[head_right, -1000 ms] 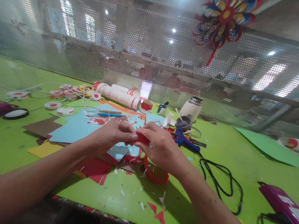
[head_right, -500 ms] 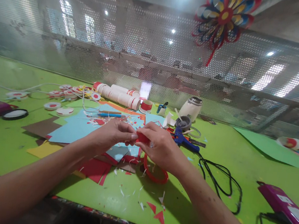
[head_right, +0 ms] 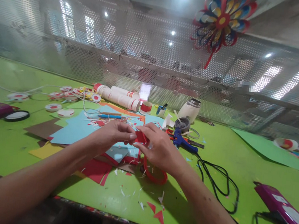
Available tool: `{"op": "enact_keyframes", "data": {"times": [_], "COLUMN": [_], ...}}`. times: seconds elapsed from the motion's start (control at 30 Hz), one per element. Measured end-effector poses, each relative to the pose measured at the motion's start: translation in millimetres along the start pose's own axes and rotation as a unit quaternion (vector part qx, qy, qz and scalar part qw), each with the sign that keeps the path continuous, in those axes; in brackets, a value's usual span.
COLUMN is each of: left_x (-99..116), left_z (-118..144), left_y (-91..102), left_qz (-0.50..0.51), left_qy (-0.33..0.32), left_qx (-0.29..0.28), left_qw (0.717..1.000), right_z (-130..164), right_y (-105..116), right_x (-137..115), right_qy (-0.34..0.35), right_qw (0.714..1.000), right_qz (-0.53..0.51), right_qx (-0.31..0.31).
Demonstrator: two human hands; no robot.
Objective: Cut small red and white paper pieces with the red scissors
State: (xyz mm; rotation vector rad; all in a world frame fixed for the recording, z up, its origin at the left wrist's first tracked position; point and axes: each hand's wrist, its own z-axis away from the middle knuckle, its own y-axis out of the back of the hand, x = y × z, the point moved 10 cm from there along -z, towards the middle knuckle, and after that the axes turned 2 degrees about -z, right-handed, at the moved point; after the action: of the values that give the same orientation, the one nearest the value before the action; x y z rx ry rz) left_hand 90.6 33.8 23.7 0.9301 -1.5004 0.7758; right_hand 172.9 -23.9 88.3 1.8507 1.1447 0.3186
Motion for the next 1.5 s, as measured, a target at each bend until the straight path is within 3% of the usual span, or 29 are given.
{"op": "enact_keyframes", "data": {"times": [0.17,0.3,0.4,0.43,0.7,0.9,1.03,1.13,1.23,1.4,1.5], "left_x": [4.1,9.8,15.3,17.8,28.1,32.3,33.8,31.0,29.3,27.7,24.3], "left_z": [-1.6,-2.7,-1.7,-1.2,2.8,8.2,10.7,12.0,12.8,13.4,11.5], "left_y": [16.0,29.7,38.8,39.8,46.5,60.4,61.9,63.2,62.9,58.1,51.1], "left_qz": [0.039,0.096,0.154,0.167,0.165,0.198,0.202,0.218,0.22,0.205,0.19], "left_qy": [-0.002,-0.012,-0.037,-0.049,-0.104,-0.127,-0.127,-0.112,-0.097,-0.08,-0.067], "left_qx": [0.034,0.074,0.118,0.126,0.165,0.211,0.226,0.245,0.254,0.252,0.234], "left_qw": [0.999,0.993,0.98,0.977,0.967,0.949,0.944,0.938,0.937,0.942,0.951], "right_z": [2.6,28.3,59.6,66.2,75.6,70.9,70.7,74.0,78.0,75.2,72.4], "right_y": [15.5,-6.0,-32.4,-35.9,-48.8,-35.4,-20.6,-24.7,-26.4,-24.5,-12.6], "right_x": [17.2,43.0,59.7,63.1,99.0,102.9,79.3,57.5,53.6,52.3,49.0], "right_qy": [-0.075,-0.132,-0.183,-0.2,-0.314,-0.322,-0.309,-0.297,-0.328,-0.277,-0.252], "right_qw": [0.997,0.975,0.939,0.932,0.908,0.919,0.93,0.902,0.899,0.94,0.958], "right_qz": [0.016,0.132,0.148,0.148,0.123,0.079,-0.176,-0.296,-0.277,-0.178,-0.131], "right_qx": [0.013,-0.121,-0.252,-0.262,-0.25,-0.212,-0.098,-0.098,-0.089,-0.087,-0.039]}}
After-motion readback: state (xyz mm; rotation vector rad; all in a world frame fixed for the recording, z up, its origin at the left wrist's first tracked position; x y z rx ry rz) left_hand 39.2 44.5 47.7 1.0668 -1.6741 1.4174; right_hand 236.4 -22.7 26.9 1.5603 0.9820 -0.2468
